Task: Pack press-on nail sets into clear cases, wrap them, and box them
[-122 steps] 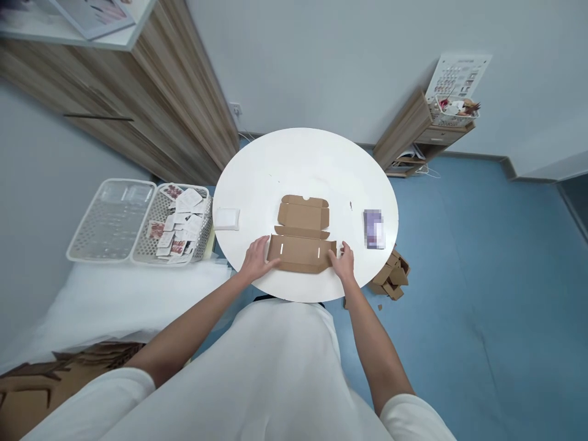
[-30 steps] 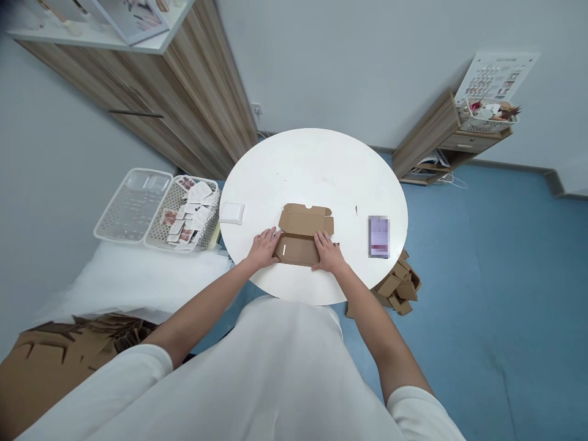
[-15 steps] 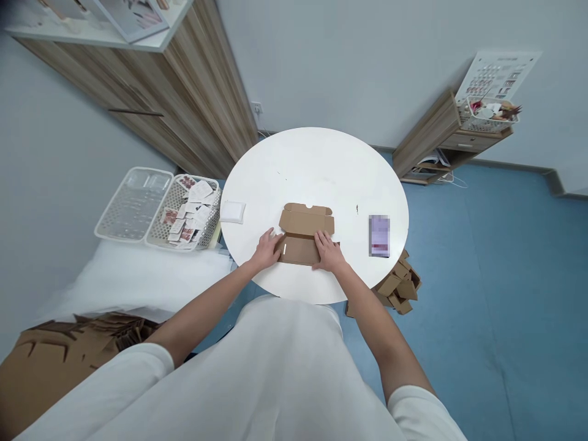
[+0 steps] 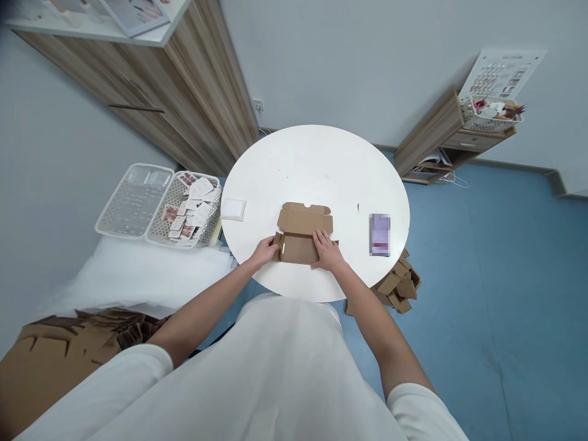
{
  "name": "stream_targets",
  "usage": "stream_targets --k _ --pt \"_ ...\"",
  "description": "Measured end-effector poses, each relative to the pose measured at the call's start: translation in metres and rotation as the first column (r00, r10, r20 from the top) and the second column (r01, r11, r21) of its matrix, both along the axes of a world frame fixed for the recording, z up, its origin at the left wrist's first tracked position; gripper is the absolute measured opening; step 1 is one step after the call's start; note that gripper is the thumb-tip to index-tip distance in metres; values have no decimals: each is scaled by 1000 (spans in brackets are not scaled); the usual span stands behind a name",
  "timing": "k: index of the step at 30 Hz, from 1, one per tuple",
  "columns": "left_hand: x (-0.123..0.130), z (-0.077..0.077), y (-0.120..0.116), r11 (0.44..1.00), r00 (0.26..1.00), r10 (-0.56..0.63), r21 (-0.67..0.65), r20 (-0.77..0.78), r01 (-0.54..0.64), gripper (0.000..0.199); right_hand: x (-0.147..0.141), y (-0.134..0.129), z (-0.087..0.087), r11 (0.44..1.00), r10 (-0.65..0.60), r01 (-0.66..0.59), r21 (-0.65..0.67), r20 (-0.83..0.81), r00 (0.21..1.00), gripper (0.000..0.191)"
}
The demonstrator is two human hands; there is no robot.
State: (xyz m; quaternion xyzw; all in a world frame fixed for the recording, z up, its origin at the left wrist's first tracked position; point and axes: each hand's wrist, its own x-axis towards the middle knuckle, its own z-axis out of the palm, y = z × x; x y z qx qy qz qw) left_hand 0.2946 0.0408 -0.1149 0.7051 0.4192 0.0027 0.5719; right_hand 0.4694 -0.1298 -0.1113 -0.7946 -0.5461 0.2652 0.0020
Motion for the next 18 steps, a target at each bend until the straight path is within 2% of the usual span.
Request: stream_targets --k 2,5,7,11,15,18 --pt "-1 2 -2 994 998 27 -111 52 -21 35 -1 0 1 1000 -4 4 -7 9 1000 117" --pt "-4 3 -2 958 998 55 -281 14 -49 45 -1 -1 1 1000 2 -2 -3 6 1000 116" --pt "-5 2 -1 958 1000 7 -286 -10 -9 45 -1 -1 -1 1000 7 -7 1 -1 1000 116" --pt "1 -3 -2 991 985 -128 -40 -113 124 33 0 0 -3 1000 19 -19 -2 -4 1000 116" --pt "10 -6 -4 953 948 -197 177 -250 245 28 -4 2 -1 1000 21 -21 -7 6 1000 118" --pt "11 -7 -4 922 928 -222 245 -299 300 27 -5 1 0 1000 20 -20 -7 -1 1000 120"
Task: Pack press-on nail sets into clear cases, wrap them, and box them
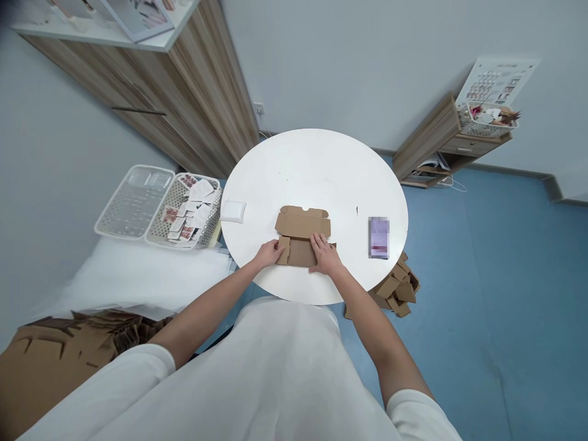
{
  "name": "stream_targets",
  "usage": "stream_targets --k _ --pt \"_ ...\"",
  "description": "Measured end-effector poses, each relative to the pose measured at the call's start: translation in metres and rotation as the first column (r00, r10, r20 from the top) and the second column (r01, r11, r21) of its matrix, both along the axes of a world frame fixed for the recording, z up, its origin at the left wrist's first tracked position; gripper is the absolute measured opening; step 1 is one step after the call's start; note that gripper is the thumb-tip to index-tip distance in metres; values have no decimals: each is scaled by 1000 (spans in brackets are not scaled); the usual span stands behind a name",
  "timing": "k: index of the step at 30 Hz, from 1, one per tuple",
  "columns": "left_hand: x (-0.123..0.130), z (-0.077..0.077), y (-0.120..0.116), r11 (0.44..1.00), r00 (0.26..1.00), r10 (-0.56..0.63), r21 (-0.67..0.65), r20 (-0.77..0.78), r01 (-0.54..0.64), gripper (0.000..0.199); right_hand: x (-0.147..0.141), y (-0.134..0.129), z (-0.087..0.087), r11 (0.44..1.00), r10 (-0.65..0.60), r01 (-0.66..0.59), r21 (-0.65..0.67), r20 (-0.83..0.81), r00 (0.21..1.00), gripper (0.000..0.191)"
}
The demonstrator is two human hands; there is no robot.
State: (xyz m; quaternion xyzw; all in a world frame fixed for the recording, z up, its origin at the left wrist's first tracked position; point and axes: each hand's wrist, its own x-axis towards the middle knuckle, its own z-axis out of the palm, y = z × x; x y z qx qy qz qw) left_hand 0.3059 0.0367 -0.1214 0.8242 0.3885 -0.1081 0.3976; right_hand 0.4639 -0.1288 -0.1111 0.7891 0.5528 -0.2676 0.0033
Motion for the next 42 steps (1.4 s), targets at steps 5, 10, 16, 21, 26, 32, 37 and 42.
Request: stream_targets --k 5,10,16,21,26,32,37,42 --pt "-1 0 2 999 1000 -27 38 -7 27 26 4 -2 3 999 41 -41 -15 -30 999 123" --pt "0 -1 6 998 999 -49 48 -10 50 26 10 -2 6 995 83 -86 -47 -65 994 118" --pt "3 -1 5 997 996 -34 73 -81 40 25 5 -1 5 993 107 -110 -36 -74 992 119" --pt "3 -2 4 992 994 -41 115 -102 53 27 3 0 6 993 101 -104 -54 -47 994 120" --pt "-7 -2 5 991 990 -34 122 -135 51 32 4 2 6 992 110 -113 -64 -44 993 120" --pt "-3 0 2 983 975 -44 167 -216 82 26 0 7 6 988 131 -134 -75 -41 991 118" --pt "3 -1 1 981 975 15 190 -221 28 27 -1 7 4 991 114 -116 -63 -41 993 118" --pt "-16 -1 5 994 998 -56 89 -38 59 48 -1 7 4 992 103 -104 -75 -28 994 119"
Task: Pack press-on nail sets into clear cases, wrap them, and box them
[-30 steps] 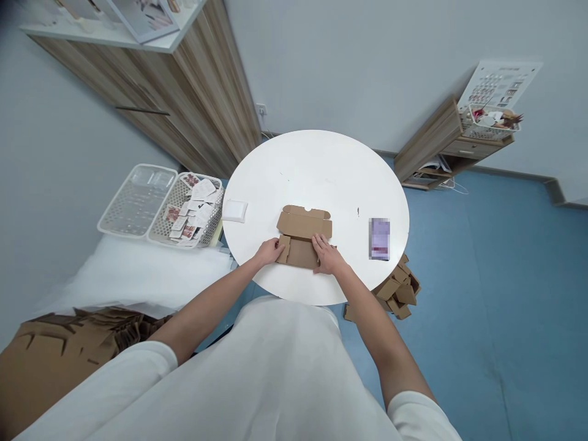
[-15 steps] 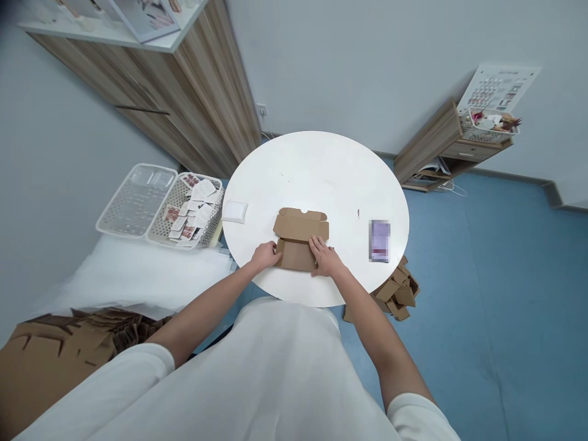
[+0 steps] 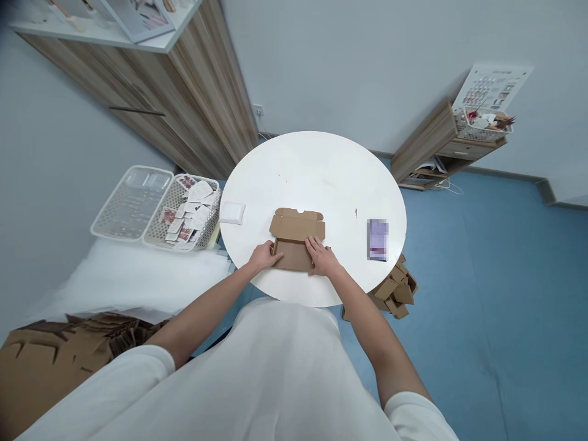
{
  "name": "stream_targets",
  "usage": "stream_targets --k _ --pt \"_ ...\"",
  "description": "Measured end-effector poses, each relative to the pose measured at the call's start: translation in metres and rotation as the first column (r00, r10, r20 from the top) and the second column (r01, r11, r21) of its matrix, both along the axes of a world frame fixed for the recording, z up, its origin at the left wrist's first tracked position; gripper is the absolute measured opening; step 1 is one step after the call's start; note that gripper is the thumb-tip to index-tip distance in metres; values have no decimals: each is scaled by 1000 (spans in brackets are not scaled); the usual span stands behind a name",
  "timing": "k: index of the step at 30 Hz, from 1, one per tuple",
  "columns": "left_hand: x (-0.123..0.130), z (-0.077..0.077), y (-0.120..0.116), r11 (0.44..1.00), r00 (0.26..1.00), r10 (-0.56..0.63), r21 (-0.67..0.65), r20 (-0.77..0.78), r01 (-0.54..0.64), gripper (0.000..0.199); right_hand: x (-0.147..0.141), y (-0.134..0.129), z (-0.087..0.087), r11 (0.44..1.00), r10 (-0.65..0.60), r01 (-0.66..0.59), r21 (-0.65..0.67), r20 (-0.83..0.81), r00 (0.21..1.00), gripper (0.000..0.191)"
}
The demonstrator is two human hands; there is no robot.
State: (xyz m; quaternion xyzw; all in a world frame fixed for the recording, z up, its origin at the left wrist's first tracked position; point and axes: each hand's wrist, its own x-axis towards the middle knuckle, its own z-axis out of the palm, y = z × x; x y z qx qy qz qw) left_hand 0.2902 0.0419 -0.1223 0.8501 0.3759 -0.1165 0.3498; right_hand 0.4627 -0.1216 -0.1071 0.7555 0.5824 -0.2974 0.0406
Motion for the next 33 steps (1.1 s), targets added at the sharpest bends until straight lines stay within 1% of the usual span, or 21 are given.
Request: stream_targets --k 2,4,5,7,9,12,17,19,21,22,24,26,28,30,33 --pt "-11 3 2 997 994 -29 -64 108 36 75 0 0 1 1000 3 -3 -9 8 1000 118" --pt "-20 7 3 992 980 -90 -74 180 104 101 1 0 2 1000 8 -8 -11 11 1000 118" --pt "-21 9 4 987 972 -135 -64 192 150 110 1 0 2 1000 11 -11 -9 12 1000 118" --pt "-20 13 5 970 959 -226 -45 172 237 120 3 0 2 1000 19 -19 -2 12 1000 117" --pt "-15 15 7 958 954 -276 -48 119 283 122 4 0 1 1000 26 -26 -2 16 1000 118" --pt "-6 14 8 957 957 -281 -55 67 285 122 4 1 1 999 35 -34 -8 25 999 118" --pt "-4 5 9 956 953 -285 -38 103 290 120 1 -2 7 1000 11 -12 25 48 999 115" --pt "-4 3 10 953 947 -297 -31 119 303 121 1 -10 11 996 -57 54 66 54 997 113" --pt "-2 1 9 951 945 -304 -27 124 309 123 3 -23 14 973 -197 192 126 34 980 107" --pt "-1 1 8 950 944 -306 -28 125 312 124 4 -32 15 947 -284 279 158 7 959 104" --pt "3 2 5 948 942 -312 -30 127 318 123 6 -51 14 869 -446 453 197 -82 891 98" --pt "7 3 2 948 943 -312 -29 118 317 122 6 -69 12 788 -561 593 165 -204 803 97" --pt "12 4 -2 951 948 -302 -32 102 307 122 4 -84 8 692 -657 717 83 -339 674 96" --pt "17 6 -5 953 950 -298 -37 95 302 123 2 -93 4 584 -721 811 -10 -464 514 91" --pt "21 7 -8 946 943 -317 -37 104 323 121 0 -96 -2 423 -746 898 -125 -611 266 79"
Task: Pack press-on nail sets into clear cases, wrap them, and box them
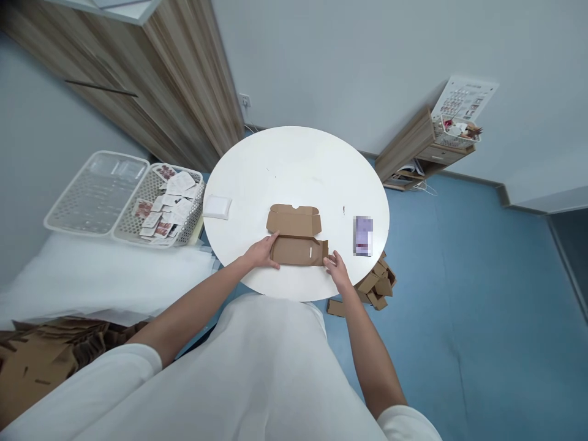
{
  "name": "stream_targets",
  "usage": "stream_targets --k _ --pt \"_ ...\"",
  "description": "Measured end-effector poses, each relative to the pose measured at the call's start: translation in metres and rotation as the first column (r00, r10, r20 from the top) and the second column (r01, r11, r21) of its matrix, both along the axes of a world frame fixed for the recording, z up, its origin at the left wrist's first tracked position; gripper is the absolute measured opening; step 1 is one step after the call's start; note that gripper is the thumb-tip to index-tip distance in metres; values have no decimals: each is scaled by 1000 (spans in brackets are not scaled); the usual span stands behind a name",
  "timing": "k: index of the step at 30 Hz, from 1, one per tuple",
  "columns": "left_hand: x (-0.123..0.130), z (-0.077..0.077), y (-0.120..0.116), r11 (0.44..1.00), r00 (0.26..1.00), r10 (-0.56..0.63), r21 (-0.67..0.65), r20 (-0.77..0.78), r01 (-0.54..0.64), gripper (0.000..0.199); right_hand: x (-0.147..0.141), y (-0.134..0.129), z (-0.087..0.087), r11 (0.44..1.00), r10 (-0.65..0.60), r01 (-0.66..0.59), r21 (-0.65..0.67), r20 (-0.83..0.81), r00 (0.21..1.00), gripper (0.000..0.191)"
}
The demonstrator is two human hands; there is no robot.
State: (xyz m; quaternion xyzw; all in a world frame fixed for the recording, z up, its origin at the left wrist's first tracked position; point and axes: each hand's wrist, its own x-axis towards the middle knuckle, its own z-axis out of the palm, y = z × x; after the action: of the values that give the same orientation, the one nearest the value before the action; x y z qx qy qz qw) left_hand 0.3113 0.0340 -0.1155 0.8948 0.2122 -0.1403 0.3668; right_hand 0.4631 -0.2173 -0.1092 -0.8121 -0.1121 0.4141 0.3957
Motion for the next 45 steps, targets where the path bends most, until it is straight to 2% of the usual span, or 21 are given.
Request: stream_targets --k 5,8,12,18,23,27,30,38,45 --pt "2 -1 -1 1000 999 -30 7 13 30 120 0 11 -4 963 -244 260 65 -187 952 62" --pt "2 -1 -3 1000 1000 -20 7 24 20 122 1 19 0 948 -291 312 64 -222 931 55" --pt "2 -1 -4 1000 1000 -1 0 31 1 123 2 28 7 967 -226 244 69 -202 953 50" --pt "2 -3 -5 1000 999 21 -4 39 -21 122 -2 43 8 997 -53 57 59 -67 996 49" --pt "2 -3 -6 1000 999 30 -3 37 -30 122 3 54 4 996 17 -7 -90 115 993 42" --pt "1 -2 -6 1000 1000 17 5 18 -17 123 7 61 -3 951 156 -75 -301 255 954 25" --pt "0 -3 -6 1000 1000 10 7 17 -10 123 5 65 -7 913 219 -92 -396 289 932 20" --pt "-1 -3 -6 999 1000 -19 34 -24 20 123 0 69 -13 853 344 -150 -500 323 881 7" --pt "0 1 -6 998 998 -40 42 -56 43 125 -2 72 -11 809 359 -138 -571 294 886 13"
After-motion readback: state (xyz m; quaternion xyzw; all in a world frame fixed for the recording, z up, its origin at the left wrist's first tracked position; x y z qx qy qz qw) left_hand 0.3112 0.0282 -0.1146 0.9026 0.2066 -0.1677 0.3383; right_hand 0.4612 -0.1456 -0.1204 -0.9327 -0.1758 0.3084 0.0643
